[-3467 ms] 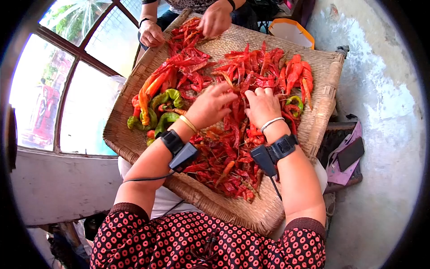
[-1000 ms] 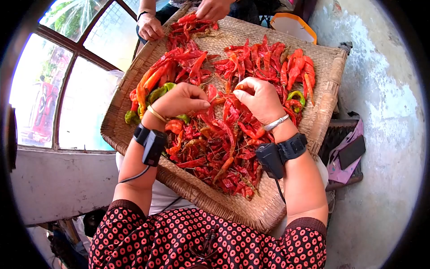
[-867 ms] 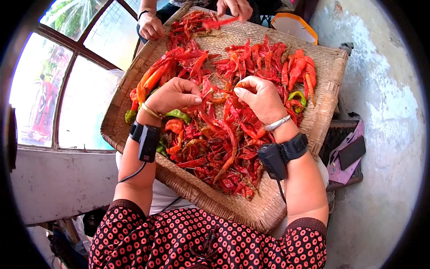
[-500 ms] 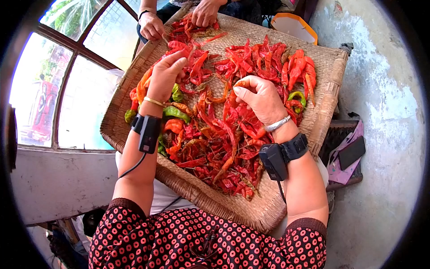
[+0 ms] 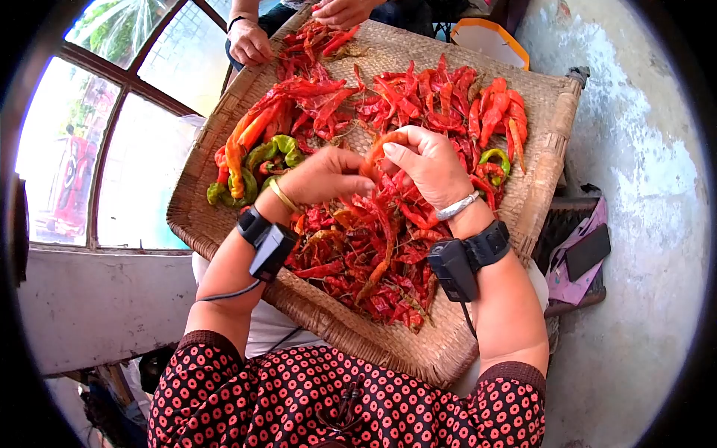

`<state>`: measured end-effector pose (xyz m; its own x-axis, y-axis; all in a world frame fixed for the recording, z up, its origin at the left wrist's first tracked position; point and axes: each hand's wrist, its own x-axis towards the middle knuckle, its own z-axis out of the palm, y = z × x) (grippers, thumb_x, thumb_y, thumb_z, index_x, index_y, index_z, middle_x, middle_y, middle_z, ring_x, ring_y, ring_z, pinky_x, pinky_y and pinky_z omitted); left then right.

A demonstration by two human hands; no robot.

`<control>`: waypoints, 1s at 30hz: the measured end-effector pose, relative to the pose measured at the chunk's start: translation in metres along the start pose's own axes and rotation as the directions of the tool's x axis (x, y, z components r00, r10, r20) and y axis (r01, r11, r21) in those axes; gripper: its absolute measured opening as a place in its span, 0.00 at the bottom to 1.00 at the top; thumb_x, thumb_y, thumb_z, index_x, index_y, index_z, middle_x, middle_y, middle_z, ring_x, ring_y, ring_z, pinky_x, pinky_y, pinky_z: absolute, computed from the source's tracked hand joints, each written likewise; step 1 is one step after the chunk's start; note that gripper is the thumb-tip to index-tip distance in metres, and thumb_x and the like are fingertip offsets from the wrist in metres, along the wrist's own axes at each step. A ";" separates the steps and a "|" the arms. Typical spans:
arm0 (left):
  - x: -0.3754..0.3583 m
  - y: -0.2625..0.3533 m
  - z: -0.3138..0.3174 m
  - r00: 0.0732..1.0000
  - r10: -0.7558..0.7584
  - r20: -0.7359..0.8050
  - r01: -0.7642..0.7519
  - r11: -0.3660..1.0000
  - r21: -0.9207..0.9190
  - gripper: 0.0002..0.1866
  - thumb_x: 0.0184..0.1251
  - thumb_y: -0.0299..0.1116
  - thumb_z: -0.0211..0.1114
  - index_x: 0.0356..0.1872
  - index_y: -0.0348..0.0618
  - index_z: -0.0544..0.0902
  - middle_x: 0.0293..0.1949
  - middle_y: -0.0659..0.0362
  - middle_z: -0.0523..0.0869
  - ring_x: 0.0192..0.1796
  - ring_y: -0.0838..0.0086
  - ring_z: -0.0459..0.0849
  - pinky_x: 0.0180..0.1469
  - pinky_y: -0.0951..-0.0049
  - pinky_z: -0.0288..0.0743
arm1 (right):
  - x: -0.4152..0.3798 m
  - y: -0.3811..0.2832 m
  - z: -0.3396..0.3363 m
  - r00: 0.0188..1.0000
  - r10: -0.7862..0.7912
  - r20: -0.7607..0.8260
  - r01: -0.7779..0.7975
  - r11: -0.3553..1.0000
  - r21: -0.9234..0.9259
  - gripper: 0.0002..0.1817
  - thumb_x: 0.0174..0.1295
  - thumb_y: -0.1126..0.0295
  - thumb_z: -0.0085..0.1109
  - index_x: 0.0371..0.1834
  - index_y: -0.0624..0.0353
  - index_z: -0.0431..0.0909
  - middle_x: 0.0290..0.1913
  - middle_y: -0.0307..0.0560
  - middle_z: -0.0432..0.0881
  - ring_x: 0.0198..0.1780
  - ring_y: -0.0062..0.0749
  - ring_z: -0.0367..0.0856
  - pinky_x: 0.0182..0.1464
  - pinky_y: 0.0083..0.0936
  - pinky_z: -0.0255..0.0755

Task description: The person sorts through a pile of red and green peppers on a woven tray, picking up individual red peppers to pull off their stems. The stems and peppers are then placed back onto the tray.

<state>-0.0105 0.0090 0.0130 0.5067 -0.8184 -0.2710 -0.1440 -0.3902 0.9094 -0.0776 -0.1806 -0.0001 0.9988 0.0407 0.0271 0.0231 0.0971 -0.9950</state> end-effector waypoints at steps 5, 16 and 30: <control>0.001 -0.003 -0.037 0.849 -0.061 -0.525 -0.129 0.939 -0.318 0.14 0.65 0.36 0.59 0.44 0.37 0.79 0.29 0.64 0.83 0.24 0.87 0.75 0.26 0.86 0.69 | -0.001 0.005 0.004 0.971 -0.131 0.199 0.238 0.571 -0.785 0.10 0.51 0.59 0.60 0.31 0.52 0.80 0.29 0.48 0.81 0.32 0.41 0.81 0.36 0.35 0.74; 0.007 -0.022 -0.003 0.988 0.110 -0.112 -0.055 0.912 0.407 0.13 0.56 0.32 0.65 0.41 0.38 0.81 0.33 0.55 0.84 0.34 0.77 0.81 0.39 0.75 0.74 | -0.011 0.017 0.026 0.922 0.219 0.319 0.300 0.115 -0.947 0.11 0.49 0.62 0.59 0.29 0.58 0.80 0.30 0.52 0.81 0.37 0.46 0.81 0.42 0.39 0.74; -0.013 0.000 -0.052 0.874 -0.110 -0.474 0.049 0.989 -0.139 0.12 0.64 0.33 0.58 0.43 0.37 0.81 0.24 0.63 0.81 0.24 0.86 0.74 0.25 0.86 0.66 | 0.004 0.009 0.000 0.872 -0.469 -0.141 0.196 0.598 -0.777 0.21 0.51 0.65 0.63 0.48 0.56 0.72 0.42 0.49 0.77 0.40 0.44 0.78 0.41 0.33 0.73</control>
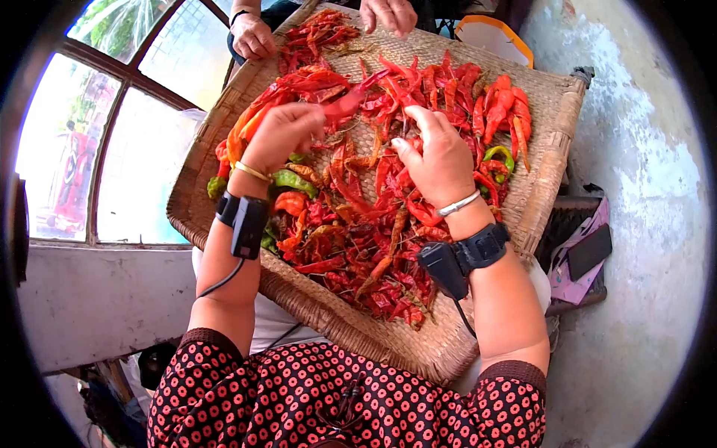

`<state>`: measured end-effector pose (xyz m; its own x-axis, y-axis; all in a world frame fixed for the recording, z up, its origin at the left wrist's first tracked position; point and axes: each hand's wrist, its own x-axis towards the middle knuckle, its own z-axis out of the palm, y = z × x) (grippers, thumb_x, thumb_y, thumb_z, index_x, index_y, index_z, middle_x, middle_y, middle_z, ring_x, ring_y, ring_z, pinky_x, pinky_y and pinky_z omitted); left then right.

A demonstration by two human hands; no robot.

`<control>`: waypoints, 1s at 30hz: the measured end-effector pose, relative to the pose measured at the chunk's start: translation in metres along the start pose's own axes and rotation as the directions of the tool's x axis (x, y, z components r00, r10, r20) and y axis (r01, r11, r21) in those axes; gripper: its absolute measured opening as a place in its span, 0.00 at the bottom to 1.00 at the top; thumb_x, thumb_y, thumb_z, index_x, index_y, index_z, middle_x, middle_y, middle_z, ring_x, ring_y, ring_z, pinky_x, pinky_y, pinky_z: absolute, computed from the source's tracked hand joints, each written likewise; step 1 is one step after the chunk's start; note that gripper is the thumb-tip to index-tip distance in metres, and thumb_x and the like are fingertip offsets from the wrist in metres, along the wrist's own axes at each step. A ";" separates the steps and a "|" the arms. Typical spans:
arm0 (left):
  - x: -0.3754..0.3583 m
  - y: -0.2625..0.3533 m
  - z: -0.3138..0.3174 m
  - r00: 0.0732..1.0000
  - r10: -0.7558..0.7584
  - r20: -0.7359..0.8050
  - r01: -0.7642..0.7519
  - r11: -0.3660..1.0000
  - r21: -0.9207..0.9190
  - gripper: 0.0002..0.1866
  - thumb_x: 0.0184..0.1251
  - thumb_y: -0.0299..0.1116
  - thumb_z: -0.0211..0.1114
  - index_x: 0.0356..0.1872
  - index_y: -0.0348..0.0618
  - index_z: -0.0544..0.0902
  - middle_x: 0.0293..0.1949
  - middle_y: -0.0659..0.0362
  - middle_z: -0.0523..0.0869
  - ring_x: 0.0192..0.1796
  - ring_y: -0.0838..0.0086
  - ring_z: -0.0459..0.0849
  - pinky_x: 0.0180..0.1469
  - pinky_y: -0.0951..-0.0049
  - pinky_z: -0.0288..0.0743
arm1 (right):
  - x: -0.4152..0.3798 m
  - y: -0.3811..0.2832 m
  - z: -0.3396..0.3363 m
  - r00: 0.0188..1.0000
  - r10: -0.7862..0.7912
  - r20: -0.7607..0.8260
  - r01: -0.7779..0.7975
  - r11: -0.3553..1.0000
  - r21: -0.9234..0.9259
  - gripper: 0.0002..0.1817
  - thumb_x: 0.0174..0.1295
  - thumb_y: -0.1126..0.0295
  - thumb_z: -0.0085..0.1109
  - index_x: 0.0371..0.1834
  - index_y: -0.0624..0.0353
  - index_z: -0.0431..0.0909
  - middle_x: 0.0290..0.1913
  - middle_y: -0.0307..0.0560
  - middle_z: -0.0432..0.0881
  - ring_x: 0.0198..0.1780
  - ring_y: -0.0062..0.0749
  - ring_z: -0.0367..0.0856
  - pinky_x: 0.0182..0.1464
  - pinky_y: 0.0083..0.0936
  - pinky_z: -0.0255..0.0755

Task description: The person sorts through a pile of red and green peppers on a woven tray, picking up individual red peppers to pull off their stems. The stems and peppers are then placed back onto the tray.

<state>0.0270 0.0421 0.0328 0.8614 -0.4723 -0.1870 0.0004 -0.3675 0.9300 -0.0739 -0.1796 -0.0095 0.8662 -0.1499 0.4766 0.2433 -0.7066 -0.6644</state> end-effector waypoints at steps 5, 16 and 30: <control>0.011 -0.021 0.004 0.855 0.419 -0.305 -0.255 0.853 0.455 0.24 0.56 0.35 0.66 0.51 0.33 0.74 0.30 0.54 0.84 0.28 0.72 0.82 0.33 0.74 0.75 | -0.010 -0.010 0.008 0.857 -0.156 0.491 0.223 0.971 -0.082 0.20 0.52 0.65 0.59 0.51 0.51 0.73 0.38 0.48 0.78 0.40 0.41 0.77 0.41 0.32 0.73; 0.004 -0.039 0.046 0.886 0.344 0.312 -0.462 0.578 0.673 0.14 0.52 0.33 0.64 0.40 0.41 0.81 0.28 0.50 0.82 0.33 0.57 0.81 0.36 0.63 0.74 | -0.015 -0.006 0.015 0.774 -0.046 0.631 0.355 0.857 -0.373 0.11 0.49 0.61 0.62 0.26 0.57 0.80 0.32 0.47 0.78 0.38 0.41 0.79 0.40 0.36 0.73; 0.004 -0.023 0.025 0.910 0.397 0.120 -0.392 0.730 0.560 0.08 0.54 0.28 0.65 0.37 0.42 0.84 0.27 0.57 0.85 0.28 0.75 0.82 0.33 0.77 0.75 | -0.008 0.007 0.007 0.849 0.079 0.523 0.183 0.884 -0.431 0.09 0.49 0.67 0.62 0.29 0.57 0.73 0.28 0.49 0.78 0.36 0.45 0.79 0.38 0.39 0.73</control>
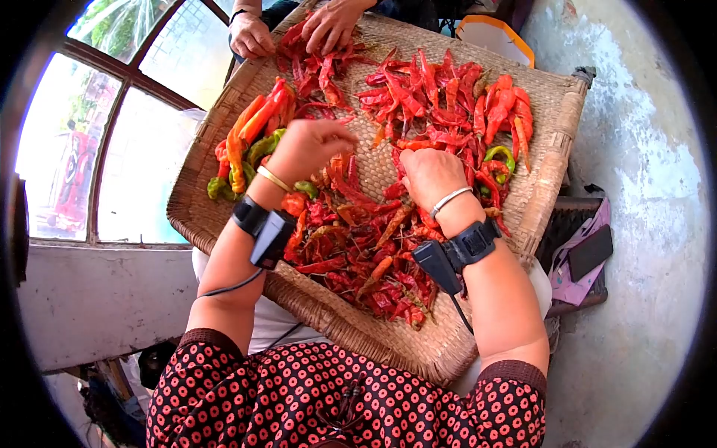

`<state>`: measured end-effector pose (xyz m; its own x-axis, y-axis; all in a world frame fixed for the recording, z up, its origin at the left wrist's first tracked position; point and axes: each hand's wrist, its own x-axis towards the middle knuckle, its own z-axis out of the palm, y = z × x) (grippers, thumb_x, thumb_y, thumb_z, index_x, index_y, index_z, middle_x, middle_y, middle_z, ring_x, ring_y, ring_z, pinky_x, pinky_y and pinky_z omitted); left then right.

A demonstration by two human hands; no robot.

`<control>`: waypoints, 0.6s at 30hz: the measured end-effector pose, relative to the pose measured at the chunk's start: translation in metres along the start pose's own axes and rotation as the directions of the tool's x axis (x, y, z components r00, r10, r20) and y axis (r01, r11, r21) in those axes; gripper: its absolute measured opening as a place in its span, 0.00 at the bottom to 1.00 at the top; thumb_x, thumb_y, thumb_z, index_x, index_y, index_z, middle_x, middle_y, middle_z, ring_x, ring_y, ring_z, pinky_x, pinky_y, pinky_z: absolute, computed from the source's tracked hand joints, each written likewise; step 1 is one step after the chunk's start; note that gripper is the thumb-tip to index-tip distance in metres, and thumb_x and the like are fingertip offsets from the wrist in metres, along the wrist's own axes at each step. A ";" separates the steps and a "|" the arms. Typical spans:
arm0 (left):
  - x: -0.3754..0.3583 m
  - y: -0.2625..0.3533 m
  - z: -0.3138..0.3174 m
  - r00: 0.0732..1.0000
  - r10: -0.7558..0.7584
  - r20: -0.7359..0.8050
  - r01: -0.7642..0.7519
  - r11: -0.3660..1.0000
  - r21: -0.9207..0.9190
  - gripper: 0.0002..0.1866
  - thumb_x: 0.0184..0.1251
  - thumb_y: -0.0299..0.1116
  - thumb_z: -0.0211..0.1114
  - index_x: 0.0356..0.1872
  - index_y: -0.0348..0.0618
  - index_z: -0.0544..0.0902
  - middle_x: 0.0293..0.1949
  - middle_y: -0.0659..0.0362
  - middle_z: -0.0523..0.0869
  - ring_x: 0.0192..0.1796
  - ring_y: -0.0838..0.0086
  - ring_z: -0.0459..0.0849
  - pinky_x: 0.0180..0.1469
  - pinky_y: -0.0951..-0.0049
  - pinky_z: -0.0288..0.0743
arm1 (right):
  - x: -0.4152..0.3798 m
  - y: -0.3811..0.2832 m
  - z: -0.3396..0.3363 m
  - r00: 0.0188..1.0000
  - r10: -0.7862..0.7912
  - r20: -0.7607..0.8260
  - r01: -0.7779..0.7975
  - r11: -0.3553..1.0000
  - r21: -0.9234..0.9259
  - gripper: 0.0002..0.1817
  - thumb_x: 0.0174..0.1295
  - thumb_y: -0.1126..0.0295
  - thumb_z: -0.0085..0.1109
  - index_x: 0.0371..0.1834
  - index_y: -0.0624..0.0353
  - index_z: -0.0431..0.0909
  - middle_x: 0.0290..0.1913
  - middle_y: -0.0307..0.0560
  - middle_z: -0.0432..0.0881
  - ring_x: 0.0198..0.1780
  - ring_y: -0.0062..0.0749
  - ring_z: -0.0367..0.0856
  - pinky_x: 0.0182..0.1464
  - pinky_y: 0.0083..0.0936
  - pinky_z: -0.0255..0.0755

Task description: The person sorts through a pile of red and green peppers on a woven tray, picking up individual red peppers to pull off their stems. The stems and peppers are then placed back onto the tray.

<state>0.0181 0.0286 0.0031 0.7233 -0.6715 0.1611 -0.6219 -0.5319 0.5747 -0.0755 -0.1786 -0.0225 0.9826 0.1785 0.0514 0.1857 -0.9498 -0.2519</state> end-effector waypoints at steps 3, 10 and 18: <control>0.007 -0.004 -0.014 0.908 -0.159 -0.388 0.100 0.981 -0.167 0.07 0.54 0.29 0.64 0.33 0.40 0.83 0.28 0.58 0.84 0.28 0.70 0.82 0.33 0.74 0.75 | 0.000 -0.002 -0.001 0.999 0.042 -0.007 -0.041 0.999 0.024 0.10 0.49 0.67 0.62 0.29 0.57 0.73 0.28 0.49 0.78 0.36 0.46 0.79 0.37 0.40 0.73; -0.004 -0.002 -0.001 0.964 0.150 0.218 -0.155 0.988 0.006 0.11 0.48 0.31 0.68 0.35 0.40 0.82 0.29 0.53 0.82 0.31 0.64 0.80 0.36 0.70 0.74 | 0.006 0.007 0.010 0.998 0.000 -0.060 0.003 0.999 0.052 0.07 0.49 0.67 0.60 0.29 0.55 0.75 0.28 0.49 0.80 0.34 0.46 0.79 0.35 0.39 0.73; -0.018 0.018 0.018 0.837 0.001 0.547 -0.250 0.890 0.382 0.12 0.45 0.33 0.67 0.34 0.47 0.82 0.35 0.56 0.79 0.41 0.61 0.79 0.41 0.63 0.74 | 0.007 0.012 0.000 0.994 0.088 -0.070 -0.034 0.829 0.558 0.06 0.49 0.67 0.58 0.28 0.55 0.79 0.24 0.49 0.80 0.30 0.41 0.80 0.33 0.33 0.73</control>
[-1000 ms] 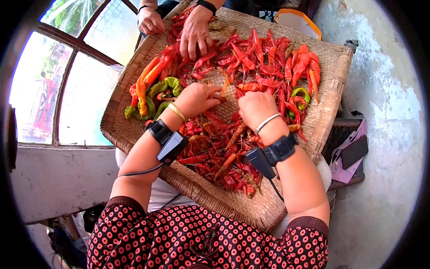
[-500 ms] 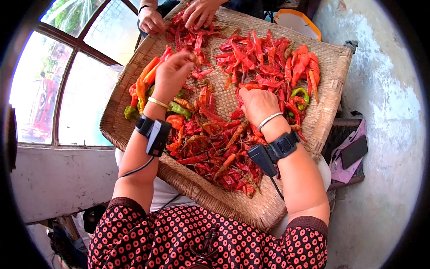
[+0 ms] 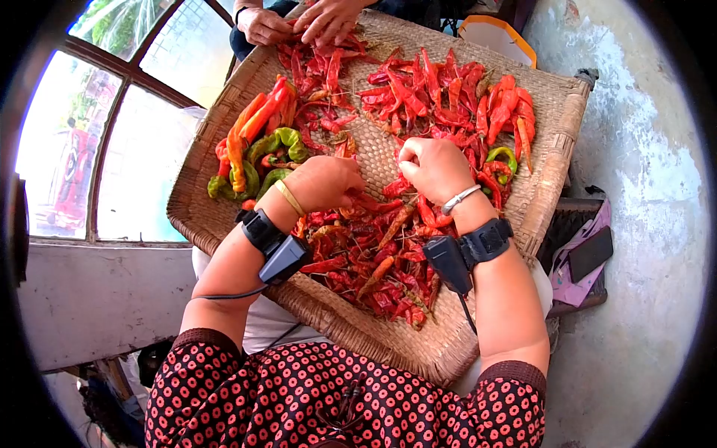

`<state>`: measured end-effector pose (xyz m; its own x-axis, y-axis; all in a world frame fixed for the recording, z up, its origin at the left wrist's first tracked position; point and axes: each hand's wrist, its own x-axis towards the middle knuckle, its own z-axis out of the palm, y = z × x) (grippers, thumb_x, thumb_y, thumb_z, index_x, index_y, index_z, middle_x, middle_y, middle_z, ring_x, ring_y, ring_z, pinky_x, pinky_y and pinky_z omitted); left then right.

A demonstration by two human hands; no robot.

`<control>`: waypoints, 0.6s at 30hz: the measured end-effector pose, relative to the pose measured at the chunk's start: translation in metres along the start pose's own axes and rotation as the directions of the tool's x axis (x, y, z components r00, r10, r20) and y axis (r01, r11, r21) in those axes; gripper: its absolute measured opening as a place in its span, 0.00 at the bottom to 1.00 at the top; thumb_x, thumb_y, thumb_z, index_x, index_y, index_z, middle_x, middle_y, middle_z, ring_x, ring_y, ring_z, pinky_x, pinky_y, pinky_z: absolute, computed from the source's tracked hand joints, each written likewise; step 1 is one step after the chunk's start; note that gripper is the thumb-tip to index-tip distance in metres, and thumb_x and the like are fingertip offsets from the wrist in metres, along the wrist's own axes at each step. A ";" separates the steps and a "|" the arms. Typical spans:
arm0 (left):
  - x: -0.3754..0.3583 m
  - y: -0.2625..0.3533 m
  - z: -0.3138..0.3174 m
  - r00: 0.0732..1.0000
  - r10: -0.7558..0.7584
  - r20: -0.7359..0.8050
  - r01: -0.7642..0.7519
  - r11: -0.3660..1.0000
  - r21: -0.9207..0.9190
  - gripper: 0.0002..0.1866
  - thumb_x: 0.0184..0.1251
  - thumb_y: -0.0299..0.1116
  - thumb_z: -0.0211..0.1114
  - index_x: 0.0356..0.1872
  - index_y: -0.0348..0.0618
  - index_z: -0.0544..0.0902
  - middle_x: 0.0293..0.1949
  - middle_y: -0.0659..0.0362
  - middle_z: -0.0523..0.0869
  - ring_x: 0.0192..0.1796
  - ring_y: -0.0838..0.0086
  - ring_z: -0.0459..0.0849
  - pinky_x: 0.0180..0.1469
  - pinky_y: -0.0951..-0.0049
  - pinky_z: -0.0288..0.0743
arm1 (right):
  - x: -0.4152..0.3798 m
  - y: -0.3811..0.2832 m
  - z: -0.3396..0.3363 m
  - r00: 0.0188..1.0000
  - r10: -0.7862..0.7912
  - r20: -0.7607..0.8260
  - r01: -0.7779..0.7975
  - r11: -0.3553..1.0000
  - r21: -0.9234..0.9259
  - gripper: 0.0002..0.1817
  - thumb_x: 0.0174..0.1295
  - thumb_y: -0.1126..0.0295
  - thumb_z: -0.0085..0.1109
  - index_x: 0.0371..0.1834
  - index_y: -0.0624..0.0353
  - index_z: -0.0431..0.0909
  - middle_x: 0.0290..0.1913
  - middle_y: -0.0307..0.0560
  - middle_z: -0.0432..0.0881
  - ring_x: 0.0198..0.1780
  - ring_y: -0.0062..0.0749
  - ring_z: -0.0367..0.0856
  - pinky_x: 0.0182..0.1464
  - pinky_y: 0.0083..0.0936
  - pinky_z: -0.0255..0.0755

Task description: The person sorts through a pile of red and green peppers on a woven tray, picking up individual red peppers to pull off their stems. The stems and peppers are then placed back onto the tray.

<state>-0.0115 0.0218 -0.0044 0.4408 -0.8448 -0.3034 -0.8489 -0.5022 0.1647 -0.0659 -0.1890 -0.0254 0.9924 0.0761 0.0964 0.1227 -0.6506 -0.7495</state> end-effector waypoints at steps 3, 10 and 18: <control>0.001 0.003 -0.007 0.997 -0.066 0.035 0.065 0.997 0.034 0.11 0.45 0.34 0.67 0.33 0.47 0.81 0.35 0.56 0.78 0.41 0.61 0.79 0.40 0.63 0.74 | -0.002 -0.009 -0.008 0.999 -0.015 -0.033 0.019 0.992 0.123 0.07 0.50 0.68 0.60 0.28 0.60 0.79 0.22 0.45 0.79 0.26 0.30 0.79 0.31 0.26 0.71; 0.000 0.001 -0.002 0.997 -0.052 -0.049 0.055 0.996 0.063 0.08 0.45 0.34 0.66 0.29 0.46 0.81 0.35 0.57 0.78 0.40 0.61 0.79 0.39 0.63 0.74 | -0.005 -0.023 -0.020 0.998 -0.066 -0.005 0.060 0.879 0.473 0.07 0.55 0.72 0.58 0.25 0.64 0.76 0.22 0.35 0.76 0.26 0.16 0.71 0.31 0.18 0.68; -0.006 -0.014 -0.016 0.992 -0.032 -0.122 0.002 0.971 -0.241 0.06 0.46 0.30 0.64 0.28 0.43 0.82 0.27 0.54 0.81 0.32 0.59 0.80 0.35 0.64 0.73 | -0.003 -0.017 -0.016 0.995 -0.070 -0.065 0.092 0.882 0.463 0.07 0.56 0.71 0.57 0.25 0.63 0.76 0.22 0.35 0.75 0.26 0.16 0.70 0.30 0.18 0.66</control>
<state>0.0026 0.0313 0.0102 0.5004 -0.8443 -0.1917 -0.7528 -0.5336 0.3854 -0.0715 -0.1900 -0.0027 0.9790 0.0722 0.1906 0.2019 -0.2171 -0.9550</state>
